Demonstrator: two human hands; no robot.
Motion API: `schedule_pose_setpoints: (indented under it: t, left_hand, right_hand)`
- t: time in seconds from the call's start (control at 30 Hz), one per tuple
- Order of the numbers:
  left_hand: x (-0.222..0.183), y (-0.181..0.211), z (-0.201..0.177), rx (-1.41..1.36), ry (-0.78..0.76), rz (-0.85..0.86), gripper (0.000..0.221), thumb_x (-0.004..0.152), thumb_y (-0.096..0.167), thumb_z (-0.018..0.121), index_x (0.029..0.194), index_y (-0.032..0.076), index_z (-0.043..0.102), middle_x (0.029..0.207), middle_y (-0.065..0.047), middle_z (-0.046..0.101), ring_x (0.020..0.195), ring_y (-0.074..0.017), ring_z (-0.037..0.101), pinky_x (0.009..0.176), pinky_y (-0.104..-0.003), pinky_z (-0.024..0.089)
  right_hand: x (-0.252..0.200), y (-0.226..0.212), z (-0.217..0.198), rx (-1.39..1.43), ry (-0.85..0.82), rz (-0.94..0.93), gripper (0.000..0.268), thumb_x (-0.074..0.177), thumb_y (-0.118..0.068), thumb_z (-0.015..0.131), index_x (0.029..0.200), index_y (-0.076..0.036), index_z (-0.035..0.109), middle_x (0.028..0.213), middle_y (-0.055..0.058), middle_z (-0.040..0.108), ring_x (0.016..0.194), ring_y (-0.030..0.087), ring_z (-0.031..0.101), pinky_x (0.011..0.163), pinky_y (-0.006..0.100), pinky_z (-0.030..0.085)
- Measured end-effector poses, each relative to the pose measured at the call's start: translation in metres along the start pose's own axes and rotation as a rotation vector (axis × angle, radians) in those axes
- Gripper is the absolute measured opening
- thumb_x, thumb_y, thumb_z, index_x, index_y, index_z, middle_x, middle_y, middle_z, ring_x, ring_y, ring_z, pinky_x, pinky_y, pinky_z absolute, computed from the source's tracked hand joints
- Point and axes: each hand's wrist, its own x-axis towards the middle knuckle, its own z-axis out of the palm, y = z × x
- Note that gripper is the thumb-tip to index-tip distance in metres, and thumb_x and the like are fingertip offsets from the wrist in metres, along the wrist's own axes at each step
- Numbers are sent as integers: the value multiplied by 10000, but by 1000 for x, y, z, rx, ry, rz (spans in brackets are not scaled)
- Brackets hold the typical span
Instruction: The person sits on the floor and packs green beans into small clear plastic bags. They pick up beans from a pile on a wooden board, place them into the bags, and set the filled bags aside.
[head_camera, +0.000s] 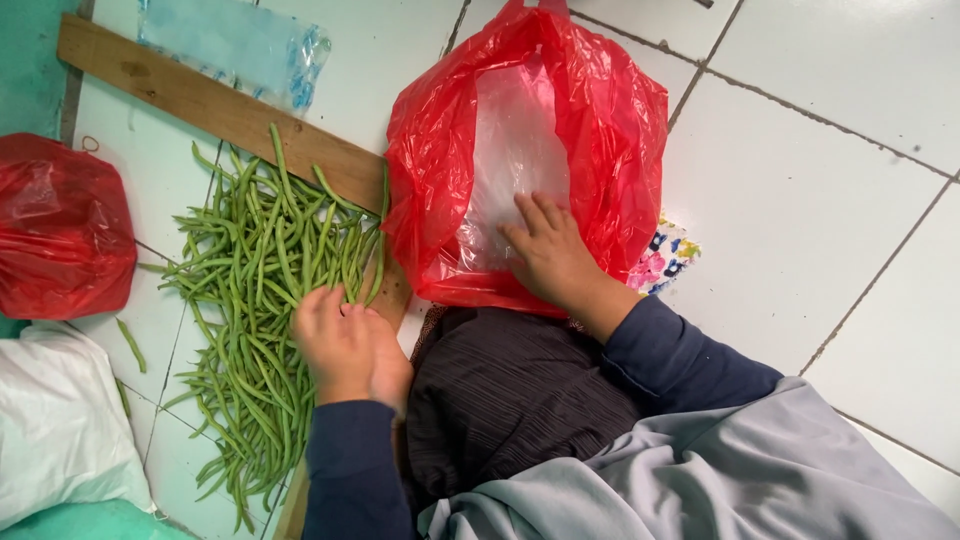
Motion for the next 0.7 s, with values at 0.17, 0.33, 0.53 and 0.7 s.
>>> schedule_pose_setpoints:
  t: [0.17, 0.33, 0.53, 0.7]
  left_hand:
    - [28, 143, 52, -635, -354, 387, 358, 918, 196, 728, 1276, 211, 718, 1281, -57, 643, 1227, -277, 635, 1045, -377, 519]
    - [41, 150, 78, -299, -751, 114, 701, 893, 356, 740, 1528, 256, 462, 1522, -151, 438, 1418, -371, 459, 1166, -490, 412]
    - [23, 130, 111, -480, -641, -53, 732, 852, 230, 766, 1502, 138, 444, 1173, -82, 710, 1191, -294, 654, 1033, -453, 522]
    - [35, 151, 100, -443, -658, -166, 719, 812, 300, 783, 1469, 204, 509, 920, 53, 760, 1036, -187, 701, 944, -392, 558]
  right_hand:
    - [24, 14, 1, 56, 467, 140, 580, 865, -390, 825, 1370, -176, 638, 1481, 213, 499, 1359, 439, 460, 1001, 514, 441]
    - [29, 34, 54, 11, 299, 197, 577, 980, -543, 631, 1468, -247, 551, 1614, 168, 398, 1465, 422, 384, 1129, 583, 346]
    - [28, 36, 77, -119, 466, 106, 504, 991, -576, 579, 1409, -297, 598, 1591, 96, 477, 1429, 362, 468, 1147, 532, 322]
    - [25, 38, 73, -122, 456, 83, 509, 968, -572, 594, 1408, -317, 600, 1585, 74, 484, 1419, 354, 473, 1143, 530, 332]
